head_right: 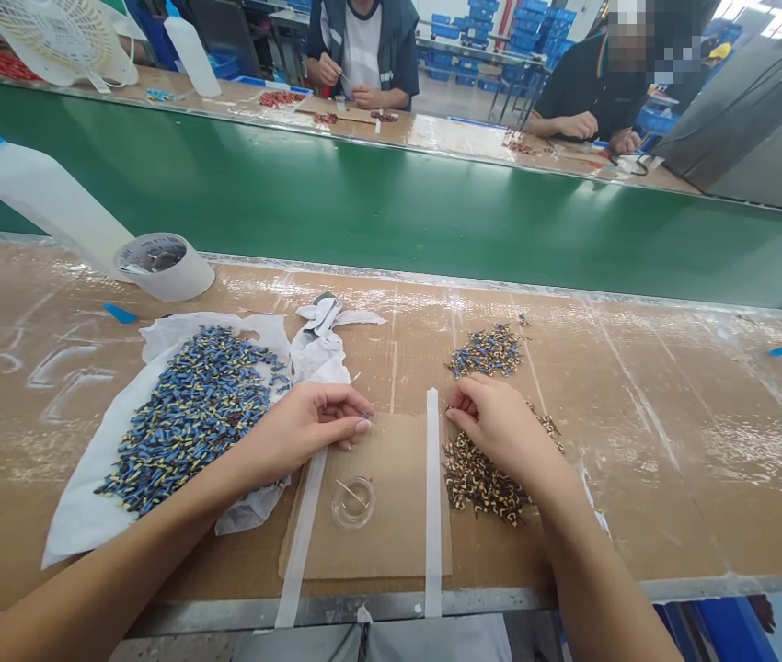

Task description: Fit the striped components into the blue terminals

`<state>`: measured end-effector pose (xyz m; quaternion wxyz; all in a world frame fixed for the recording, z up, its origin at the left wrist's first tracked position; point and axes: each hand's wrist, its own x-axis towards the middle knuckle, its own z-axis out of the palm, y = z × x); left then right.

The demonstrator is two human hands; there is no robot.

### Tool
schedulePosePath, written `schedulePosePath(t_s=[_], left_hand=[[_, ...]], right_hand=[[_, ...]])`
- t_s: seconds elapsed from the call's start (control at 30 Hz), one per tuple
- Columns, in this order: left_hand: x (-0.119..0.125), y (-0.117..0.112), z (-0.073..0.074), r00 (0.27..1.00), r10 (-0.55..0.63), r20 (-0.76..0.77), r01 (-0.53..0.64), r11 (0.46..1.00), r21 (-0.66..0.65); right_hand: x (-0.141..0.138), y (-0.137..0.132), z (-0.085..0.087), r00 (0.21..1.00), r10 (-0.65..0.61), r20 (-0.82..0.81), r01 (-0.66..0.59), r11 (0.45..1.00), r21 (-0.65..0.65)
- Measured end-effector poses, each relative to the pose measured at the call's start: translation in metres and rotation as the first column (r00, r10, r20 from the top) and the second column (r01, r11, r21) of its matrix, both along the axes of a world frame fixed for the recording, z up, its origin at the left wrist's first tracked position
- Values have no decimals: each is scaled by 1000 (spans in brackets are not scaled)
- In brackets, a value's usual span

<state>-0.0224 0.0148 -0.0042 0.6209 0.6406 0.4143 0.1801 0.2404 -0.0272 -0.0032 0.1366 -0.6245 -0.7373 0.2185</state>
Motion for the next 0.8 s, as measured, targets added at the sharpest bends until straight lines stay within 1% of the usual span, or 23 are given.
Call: schedulePosePath(t_s=[0.07, 0.13, 0.23, 0.33, 0.43, 0.5, 0.57, 0.7, 0.8], left_hand=[[1, -1, 1, 1000, 11, 5, -11, 1000, 9], [1, -1, 3, 1000, 7, 8, -8, 1000, 27], [1, -3, 4, 1000, -7, 3, 7, 997, 74], [1, -5, 6, 1000, -19, -4, 19, 990, 142], [1, -8, 8, 999, -28, -17, 31, 972, 231], [1, -9, 10, 999, -25, -42, 37, 954, 298], [1, -10, 11, 997, -17, -76, 44, 930, 364], [2, -11, 11, 989, 6, -150, 65, 882, 467], [2, -11, 10, 984, 11, -178, 79, 868, 490]], right_hand=[[-3, 0, 1, 1000, 0, 0, 0, 1000, 21], [-5, -1, 3, 999, -9, -52, 9, 1000, 4], [-10, -1, 5, 968, -57, -245, 40, 997, -70], [-22, -3, 6, 873, -128, -471, 81, 990, -118], [-42, -6, 5, 761, -162, -628, 85, 985, -151], [-55, -8, 4, 708, -183, -682, 90, 981, -171], [-63, -10, 3, 673, -208, -710, 112, 977, -179], [-68, -13, -1, 638, -221, -738, 124, 975, -186], [-69, -15, -4, 618, -202, -760, 88, 978, -189]])
